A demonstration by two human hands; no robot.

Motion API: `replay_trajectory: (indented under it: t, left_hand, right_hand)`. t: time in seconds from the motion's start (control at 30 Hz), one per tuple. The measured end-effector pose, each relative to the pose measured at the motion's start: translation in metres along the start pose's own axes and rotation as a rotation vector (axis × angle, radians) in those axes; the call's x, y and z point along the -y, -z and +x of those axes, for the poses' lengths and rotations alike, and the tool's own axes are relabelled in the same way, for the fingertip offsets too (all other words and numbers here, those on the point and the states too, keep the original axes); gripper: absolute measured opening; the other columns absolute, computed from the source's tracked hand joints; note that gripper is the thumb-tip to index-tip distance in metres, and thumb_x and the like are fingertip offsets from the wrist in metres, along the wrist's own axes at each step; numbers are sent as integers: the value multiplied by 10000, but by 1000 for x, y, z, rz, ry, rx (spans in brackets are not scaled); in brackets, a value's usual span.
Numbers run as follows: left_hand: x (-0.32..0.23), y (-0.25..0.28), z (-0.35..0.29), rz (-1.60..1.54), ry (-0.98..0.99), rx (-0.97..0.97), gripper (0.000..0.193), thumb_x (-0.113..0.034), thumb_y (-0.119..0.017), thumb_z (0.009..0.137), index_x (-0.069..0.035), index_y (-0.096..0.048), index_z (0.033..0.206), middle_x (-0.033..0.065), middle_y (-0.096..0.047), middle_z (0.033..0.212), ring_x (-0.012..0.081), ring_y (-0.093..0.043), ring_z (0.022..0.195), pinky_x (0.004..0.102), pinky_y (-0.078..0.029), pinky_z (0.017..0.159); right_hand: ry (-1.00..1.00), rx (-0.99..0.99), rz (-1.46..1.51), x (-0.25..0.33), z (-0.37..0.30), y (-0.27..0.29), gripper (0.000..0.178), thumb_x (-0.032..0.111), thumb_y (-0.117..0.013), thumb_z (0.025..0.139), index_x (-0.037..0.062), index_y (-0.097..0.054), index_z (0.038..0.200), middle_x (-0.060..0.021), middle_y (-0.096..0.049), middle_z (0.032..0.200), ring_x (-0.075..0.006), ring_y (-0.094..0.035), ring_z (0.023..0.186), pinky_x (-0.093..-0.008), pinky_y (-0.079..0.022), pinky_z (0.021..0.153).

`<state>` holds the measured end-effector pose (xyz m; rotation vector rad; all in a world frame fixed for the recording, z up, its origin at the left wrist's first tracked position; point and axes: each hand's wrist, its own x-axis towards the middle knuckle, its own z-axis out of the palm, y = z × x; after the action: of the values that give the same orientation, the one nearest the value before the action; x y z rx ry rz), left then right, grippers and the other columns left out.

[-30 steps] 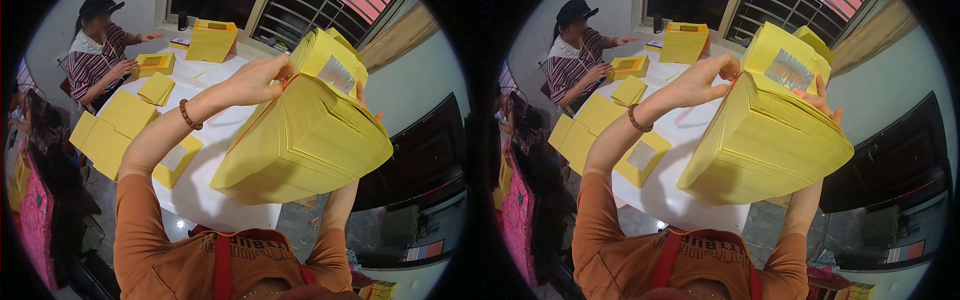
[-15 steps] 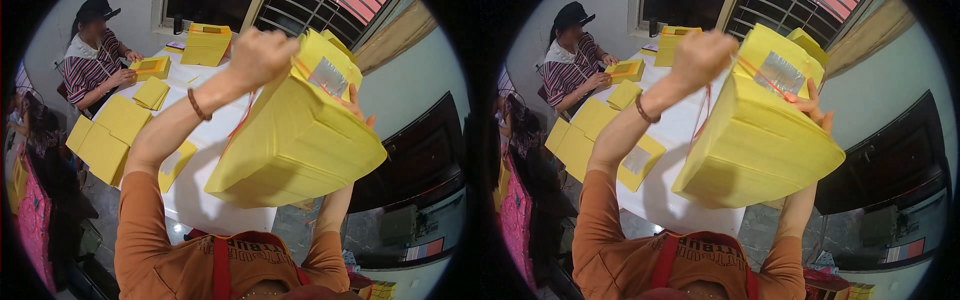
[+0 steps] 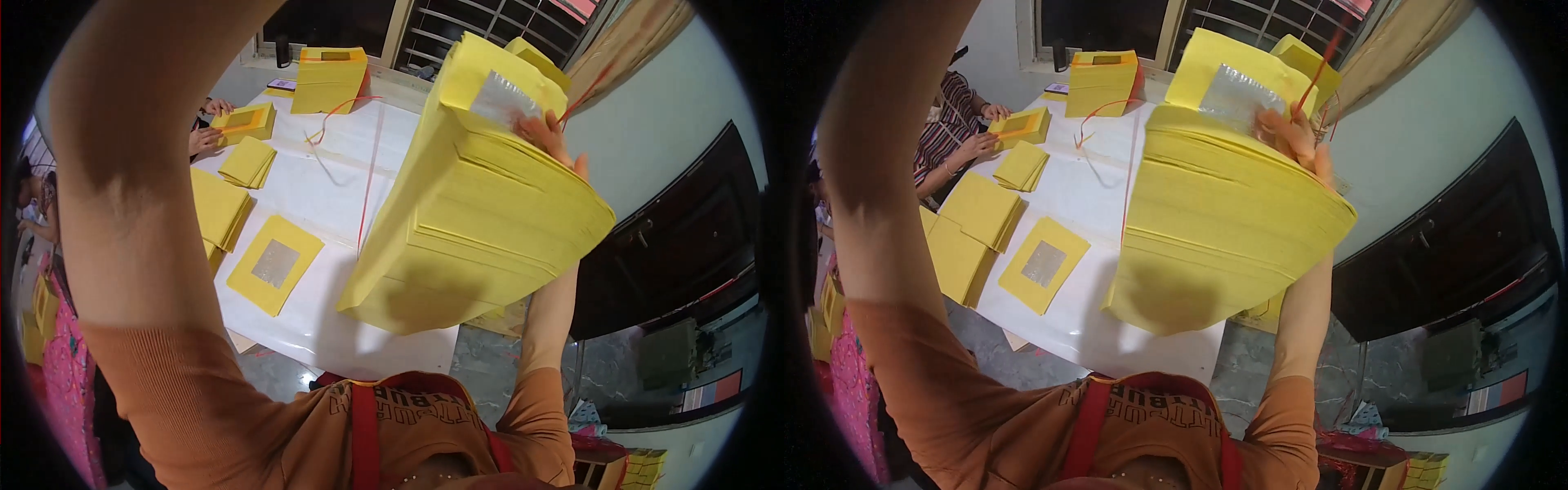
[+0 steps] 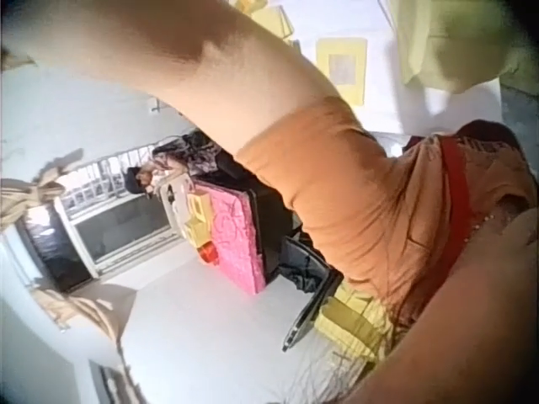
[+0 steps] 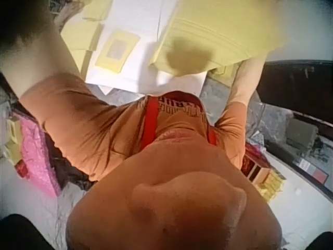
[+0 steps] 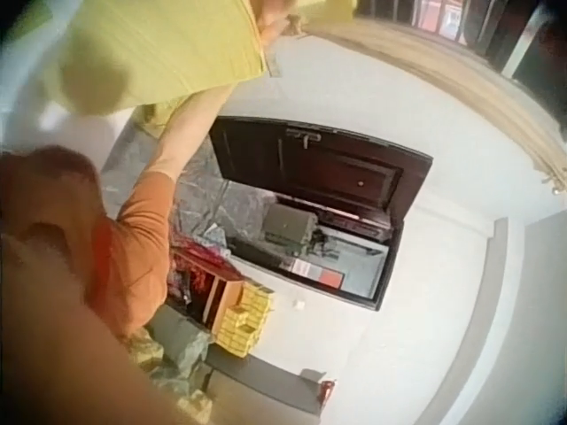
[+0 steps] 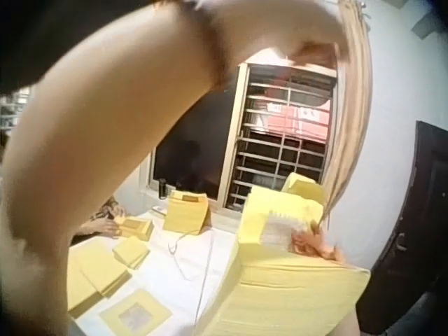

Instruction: Folding and organizing yellow paper items at a work table.

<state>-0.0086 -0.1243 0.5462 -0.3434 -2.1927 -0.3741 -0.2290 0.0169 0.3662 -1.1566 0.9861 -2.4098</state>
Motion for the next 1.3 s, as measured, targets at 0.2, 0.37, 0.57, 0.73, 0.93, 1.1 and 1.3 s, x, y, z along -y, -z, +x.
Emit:
replay_trajectory:
  t: [0.2,0.37,0.57,0.73,0.93,1.1,1.3]
  left_hand:
    - [-3,4,21,-216,-244,32,314,-182,-503,882,-5,-535,1139,169,-576,1074,219,-552,978,304,-458,788]
    - [20,-45,54,-527,-473,141,364,-164,-487,889,3,-479,1212,177,-538,1154,228,-518,1055,296,-447,840]
    - [204,-118,-44,-811,346,-155,278,-186,-527,817,-41,-489,1051,127,-526,928,244,-497,860,330,-412,740]
    - [290,-290,-298,-81,934,448,462,-200,-521,759,-87,-447,1201,234,-525,1123,375,-518,1039,434,-413,888]
    - [249,-347,-359,243,1023,355,402,-136,-541,774,-87,-457,1164,164,-491,1066,348,-488,995,476,-423,818]
    - [265,-365,-354,79,932,385,290,-71,-497,776,-73,-555,1060,146,-519,1041,332,-494,980,440,-437,795]
    - [264,-416,-349,-1205,1113,272,315,-158,-467,861,-67,-532,1156,89,-569,1004,202,-534,829,335,-437,757]
  right_hand:
    - [148,73,-211,-7,-1,-27,659,480,-351,912,-1,-271,1355,-125,-423,1263,-193,-466,1090,-344,-399,924]
    - [187,-37,-78,-16,0,-10,555,375,-397,925,-11,-345,1319,-111,-521,1147,-192,-552,935,-317,-459,841]
    - [70,-240,-219,0,-12,2,559,453,-367,906,29,-422,1266,-123,-522,1171,-226,-500,1066,-377,-428,898]
    - [-93,-130,-102,3,-10,0,551,450,-357,907,22,-435,1245,-122,-531,1146,-227,-498,1068,-380,-418,911]
    - [-139,-30,-45,15,-16,12,543,445,-343,909,10,-454,1214,-120,-544,1108,-230,-496,1070,-385,-403,931]
    - [-195,60,23,17,-7,16,539,441,-331,910,1,-470,1188,-119,-554,1076,-231,-494,1072,-389,-390,948]
    - [-224,162,100,20,2,25,538,437,-319,912,-9,-486,1163,-117,-565,1045,-233,-492,1074,-393,-377,965]
